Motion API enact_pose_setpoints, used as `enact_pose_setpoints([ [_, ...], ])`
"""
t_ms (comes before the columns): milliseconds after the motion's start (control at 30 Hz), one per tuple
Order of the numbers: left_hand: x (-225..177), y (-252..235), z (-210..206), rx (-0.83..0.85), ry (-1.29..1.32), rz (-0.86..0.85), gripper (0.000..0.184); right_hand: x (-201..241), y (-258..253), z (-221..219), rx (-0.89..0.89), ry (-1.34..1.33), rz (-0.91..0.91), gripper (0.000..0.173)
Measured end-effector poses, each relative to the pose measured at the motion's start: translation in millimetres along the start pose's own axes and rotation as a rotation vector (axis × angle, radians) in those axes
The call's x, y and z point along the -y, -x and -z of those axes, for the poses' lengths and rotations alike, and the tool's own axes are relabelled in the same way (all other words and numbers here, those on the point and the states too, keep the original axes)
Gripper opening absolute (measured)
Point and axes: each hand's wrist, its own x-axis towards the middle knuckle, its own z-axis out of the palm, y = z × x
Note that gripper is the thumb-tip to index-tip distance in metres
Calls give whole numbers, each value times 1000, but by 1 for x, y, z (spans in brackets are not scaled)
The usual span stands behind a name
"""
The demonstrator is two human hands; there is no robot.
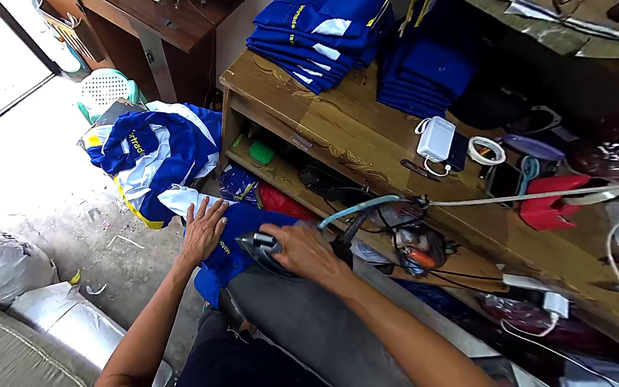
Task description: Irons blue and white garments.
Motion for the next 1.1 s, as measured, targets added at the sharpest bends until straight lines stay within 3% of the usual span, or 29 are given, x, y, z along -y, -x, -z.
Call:
enact_pose_setpoints([
  [133,7,-3,1,14,-28,-27,55,-1,25,-37,-12,16,-14,48],
  [333,7,-4,1,10,-17,-35,55,8,47,-40,27,70,14,53],
  [533,6,-4,0,14,-47,-30,56,15,52,-48,-88,-16,-73,54],
  [667,6,5,5,-162,35,-40,56,15,50,-58,-94,-39,-96,51],
  [800,2,48,31,-331,120,37,43,-22,92,-76,-169,-101,-187,50],
  [900,-10,90,35,-195,184,87,46,-61,138,-98,-256,-119,-343,49],
  [1000,-39,120,21,-83,196,96,60,-101,186,-118,-344,-146,-508,49],
  [1100,-57,128,-3,-128,124,67,56,-133,226,-128,-375,-210,-621,51],
])
